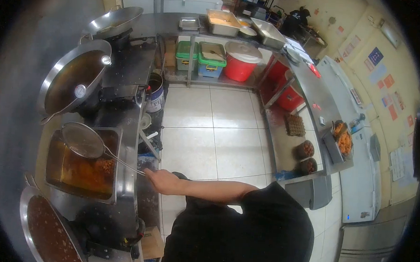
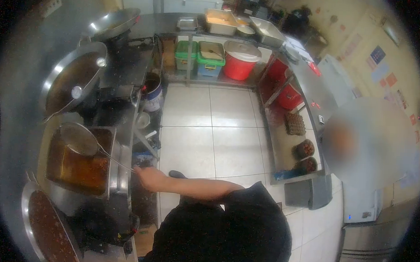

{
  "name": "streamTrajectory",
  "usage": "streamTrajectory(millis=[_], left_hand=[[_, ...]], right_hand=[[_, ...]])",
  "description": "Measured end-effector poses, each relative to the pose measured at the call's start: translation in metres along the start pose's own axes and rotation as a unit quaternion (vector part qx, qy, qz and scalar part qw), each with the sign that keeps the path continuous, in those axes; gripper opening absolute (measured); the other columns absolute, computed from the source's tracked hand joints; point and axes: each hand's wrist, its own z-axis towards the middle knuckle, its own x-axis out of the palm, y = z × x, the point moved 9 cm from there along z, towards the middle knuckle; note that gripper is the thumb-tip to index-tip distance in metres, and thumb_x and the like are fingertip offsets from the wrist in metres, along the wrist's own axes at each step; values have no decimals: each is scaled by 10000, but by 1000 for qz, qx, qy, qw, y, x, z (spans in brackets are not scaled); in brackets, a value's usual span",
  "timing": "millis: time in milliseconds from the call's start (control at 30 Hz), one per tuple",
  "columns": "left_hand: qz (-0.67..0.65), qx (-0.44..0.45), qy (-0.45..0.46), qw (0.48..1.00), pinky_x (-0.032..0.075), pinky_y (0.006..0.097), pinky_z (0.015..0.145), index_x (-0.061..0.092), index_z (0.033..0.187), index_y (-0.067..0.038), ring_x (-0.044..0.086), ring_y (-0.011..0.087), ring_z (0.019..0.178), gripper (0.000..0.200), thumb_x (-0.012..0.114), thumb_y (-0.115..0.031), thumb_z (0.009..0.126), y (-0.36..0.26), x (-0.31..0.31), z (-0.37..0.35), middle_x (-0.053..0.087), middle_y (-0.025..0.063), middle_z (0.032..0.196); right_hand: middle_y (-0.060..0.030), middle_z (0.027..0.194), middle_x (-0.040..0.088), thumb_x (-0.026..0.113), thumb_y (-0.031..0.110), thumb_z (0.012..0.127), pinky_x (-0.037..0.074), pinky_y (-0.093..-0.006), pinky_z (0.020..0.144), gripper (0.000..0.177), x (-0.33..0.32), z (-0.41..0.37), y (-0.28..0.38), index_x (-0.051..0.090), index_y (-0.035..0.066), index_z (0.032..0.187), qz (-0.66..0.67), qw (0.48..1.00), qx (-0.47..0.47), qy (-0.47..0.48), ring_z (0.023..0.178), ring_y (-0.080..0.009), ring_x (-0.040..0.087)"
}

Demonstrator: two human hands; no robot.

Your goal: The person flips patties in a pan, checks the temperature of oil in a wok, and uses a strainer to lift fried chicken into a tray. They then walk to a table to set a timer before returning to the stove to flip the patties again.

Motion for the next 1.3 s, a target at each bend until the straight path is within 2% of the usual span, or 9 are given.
streamTrajectory(millis=[533,667,767,800,833,867,967,1100,1300], left_hand=[[-56,35,3,998,541,441,749,583,1250,-125,628,244,1005,407,619,-350,912,38,-15,-7,628,125,1174],[-192,72,-60,977,540,442,751,582,1251,-126,627,245,1006,408,619,-351,912,129,-16,-26,627,126,1176],[-336,80,-93,934,539,443,752,582,1251,-126,627,245,1007,409,619,-351,912,176,-3,-22,627,126,1177],[-136,87,-251,954,523,447,798,572,1266,-132,626,250,1012,419,603,-360,916,160,-11,-62,626,108,1189],[-263,83,-180,944,519,449,816,571,1268,-129,623,251,1025,414,595,-354,921,167,-6,-78,624,107,1197],[-377,93,-100,916,516,452,834,570,1269,-127,620,252,1037,408,586,-348,927,165,-5,-83,621,105,1205],[-402,27,-164,900,507,479,856,556,1284,-124,617,260,1051,410,570,-345,938,199,11,-101,620,99,1212],[-429,-34,-186,883,493,523,864,517,1335,-139,609,293,1071,442,552,-358,952,250,51,-124,610,95,1229],[-515,-74,-177,836,471,529,886,508,1338,-131,596,292,1095,483,566,-395,938,319,112,-98,574,99,1278]], right_hand=[[-255,820,636,505,83,872,478,-544,687,315,15,6,-4,464,-22,1167,-36,999,-18,24,778,-452,621],[-289,857,637,499,12,803,499,-523,735,342,25,10,15,557,-38,1136,-88,995,-4,35,815,-444,626],[-303,732,601,437,80,939,456,-539,599,285,36,21,20,520,-79,1160,-46,996,-76,-7,689,-472,608],[-294,716,599,436,92,947,450,-535,596,274,37,26,28,533,-76,1141,-68,994,-86,0,677,-465,608],[-282,706,599,448,88,938,463,-515,619,248,39,33,30,561,-59,1103,-48,997,-65,13,684,-448,613],[-274,714,608,449,80,930,475,-493,645,236,30,46,47,588,-68,1049,-43,994,-98,-18,697,-435,621],[-241,814,651,480,97,938,497,-439,724,206,-3,64,96,611,-61,957,-57,982,-175,-46,782,-375,649],[-100,694,642,443,150,1011,485,-343,557,180,-21,93,177,556,18,1057,-12,988,-151,14,600,-217,629],[-248,693,614,456,79,962,512,-480,633,438,8,114,372,445,85,1400,-275,871,-406,-26,682,-394,651]])
